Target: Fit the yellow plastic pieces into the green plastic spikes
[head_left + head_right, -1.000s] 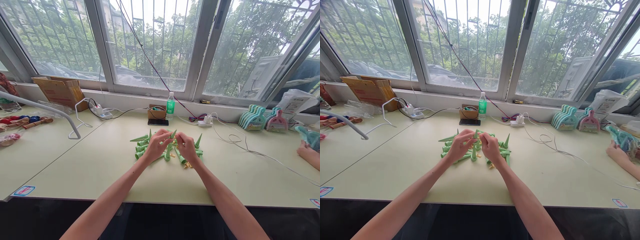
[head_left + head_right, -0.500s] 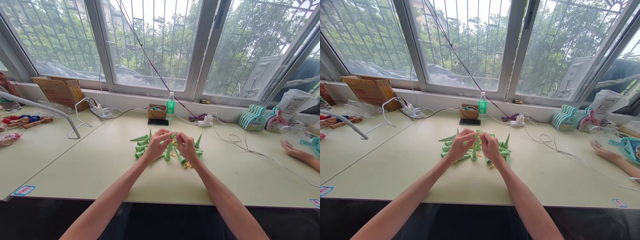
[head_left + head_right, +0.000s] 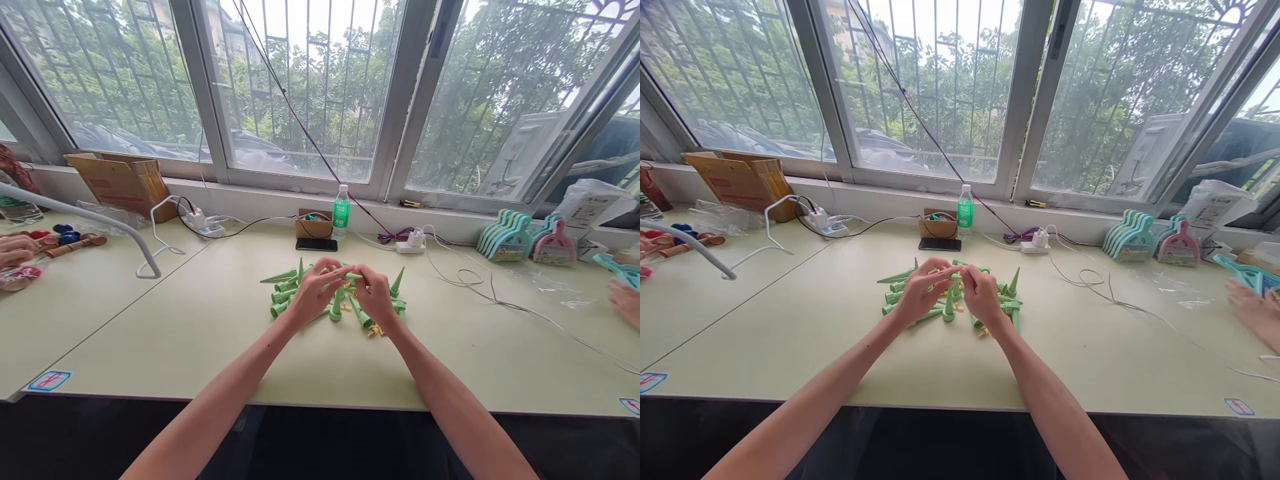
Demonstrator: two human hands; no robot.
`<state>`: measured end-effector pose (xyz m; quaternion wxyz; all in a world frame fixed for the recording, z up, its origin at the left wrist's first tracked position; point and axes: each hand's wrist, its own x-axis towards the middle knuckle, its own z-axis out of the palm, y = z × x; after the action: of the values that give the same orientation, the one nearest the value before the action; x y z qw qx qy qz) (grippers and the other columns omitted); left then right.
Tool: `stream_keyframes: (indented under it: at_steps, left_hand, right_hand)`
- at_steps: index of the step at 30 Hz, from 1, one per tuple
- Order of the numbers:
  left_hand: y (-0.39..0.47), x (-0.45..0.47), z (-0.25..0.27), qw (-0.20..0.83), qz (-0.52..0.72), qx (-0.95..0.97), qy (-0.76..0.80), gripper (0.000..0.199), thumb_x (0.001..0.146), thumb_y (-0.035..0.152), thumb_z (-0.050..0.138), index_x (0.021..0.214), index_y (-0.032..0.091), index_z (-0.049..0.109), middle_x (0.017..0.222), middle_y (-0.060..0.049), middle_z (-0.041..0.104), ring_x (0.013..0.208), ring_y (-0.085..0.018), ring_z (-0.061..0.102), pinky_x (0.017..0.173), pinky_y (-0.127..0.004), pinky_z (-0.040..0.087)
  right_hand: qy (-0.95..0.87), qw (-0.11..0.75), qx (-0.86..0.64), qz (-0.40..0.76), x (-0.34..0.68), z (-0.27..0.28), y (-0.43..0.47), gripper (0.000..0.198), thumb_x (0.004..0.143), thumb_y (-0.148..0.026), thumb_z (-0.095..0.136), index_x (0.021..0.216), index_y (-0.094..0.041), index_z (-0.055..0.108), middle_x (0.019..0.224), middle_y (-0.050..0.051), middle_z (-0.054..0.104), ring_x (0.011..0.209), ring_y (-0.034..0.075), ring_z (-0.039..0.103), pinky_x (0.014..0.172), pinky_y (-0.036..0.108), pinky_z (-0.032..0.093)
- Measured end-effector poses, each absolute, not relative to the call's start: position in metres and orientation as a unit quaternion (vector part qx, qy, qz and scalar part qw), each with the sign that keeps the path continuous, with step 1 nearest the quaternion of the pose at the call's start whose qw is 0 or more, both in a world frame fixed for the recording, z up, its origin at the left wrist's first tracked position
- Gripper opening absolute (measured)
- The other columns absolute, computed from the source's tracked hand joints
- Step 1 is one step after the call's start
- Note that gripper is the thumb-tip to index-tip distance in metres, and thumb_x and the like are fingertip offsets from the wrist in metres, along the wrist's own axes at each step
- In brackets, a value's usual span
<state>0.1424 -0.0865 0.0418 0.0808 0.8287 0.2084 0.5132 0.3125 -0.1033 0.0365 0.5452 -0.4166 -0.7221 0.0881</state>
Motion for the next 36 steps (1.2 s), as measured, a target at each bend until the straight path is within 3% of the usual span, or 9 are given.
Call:
stream_keyframes:
  at_steps: [10, 21, 28, 32, 36]
  left_hand:
    - [-0.084, 0.139, 0.039, 0.047, 0.502, 0.844, 0.181, 0.043, 0.096, 0.017, 0.048, 0.134, 0.037, 0.055, 0.109, -0.007, 0.052, 0.094, -0.014, 0.056, 0.077, -0.029, 0.052]
    - [-0.090, 0.144, 0.042, 0.040, 0.507, 0.837, 0.202, 0.040, 0.096, 0.024, 0.050, 0.135, 0.034, 0.055, 0.111, -0.008, 0.053, 0.096, -0.016, 0.057, 0.079, -0.030, 0.052]
    - [-0.095, 0.148, 0.041, 0.141, 0.493, 0.822, 0.248, 0.046, 0.102, 0.041, 0.027, 0.142, 0.026, 0.045, 0.122, -0.011, 0.054, 0.097, -0.018, 0.057, 0.083, -0.033, 0.048]
    - [-0.096, 0.151, 0.043, 0.222, 0.507, 0.755, 0.351, 0.047, 0.099, 0.051, 0.029, 0.134, 0.023, 0.046, 0.099, -0.006, 0.061, 0.080, -0.016, 0.058, 0.076, -0.030, 0.046]
    - [-0.097, 0.152, 0.050, 0.334, 0.484, 0.711, 0.387, 0.048, 0.095, 0.059, 0.033, 0.118, 0.020, 0.052, 0.073, 0.000, 0.056, 0.076, -0.017, 0.060, 0.065, -0.026, 0.043]
  right_hand:
    - [-0.723, 0.548, -0.416, 0.069, 0.312, 0.038, -0.105, 0.025, 0.092, -0.024, 0.040, 0.069, -0.019, 0.049, 0.054, -0.006, 0.036, 0.050, 0.009, 0.027, 0.049, 0.020, 0.028]
    - [-0.719, 0.558, -0.411, 0.054, 0.312, 0.036, -0.103, 0.024, 0.093, -0.024, 0.039, 0.071, -0.019, 0.049, 0.053, -0.006, 0.036, 0.048, 0.009, 0.028, 0.049, 0.019, 0.029]
    - [-0.707, 0.567, -0.420, 0.049, 0.311, 0.037, -0.104, 0.026, 0.095, -0.028, 0.038, 0.074, -0.019, 0.052, 0.055, -0.006, 0.039, 0.048, 0.009, 0.031, 0.051, 0.020, 0.032]
    - [-0.705, 0.565, -0.426, 0.050, 0.311, 0.037, -0.105, 0.027, 0.095, -0.029, 0.039, 0.075, -0.019, 0.053, 0.055, -0.005, 0.041, 0.049, 0.010, 0.033, 0.051, 0.020, 0.032]
    - [-0.707, 0.561, -0.428, 0.049, 0.310, 0.036, -0.104, 0.029, 0.096, -0.032, 0.039, 0.074, -0.019, 0.054, 0.055, -0.005, 0.041, 0.049, 0.010, 0.033, 0.051, 0.020, 0.033]
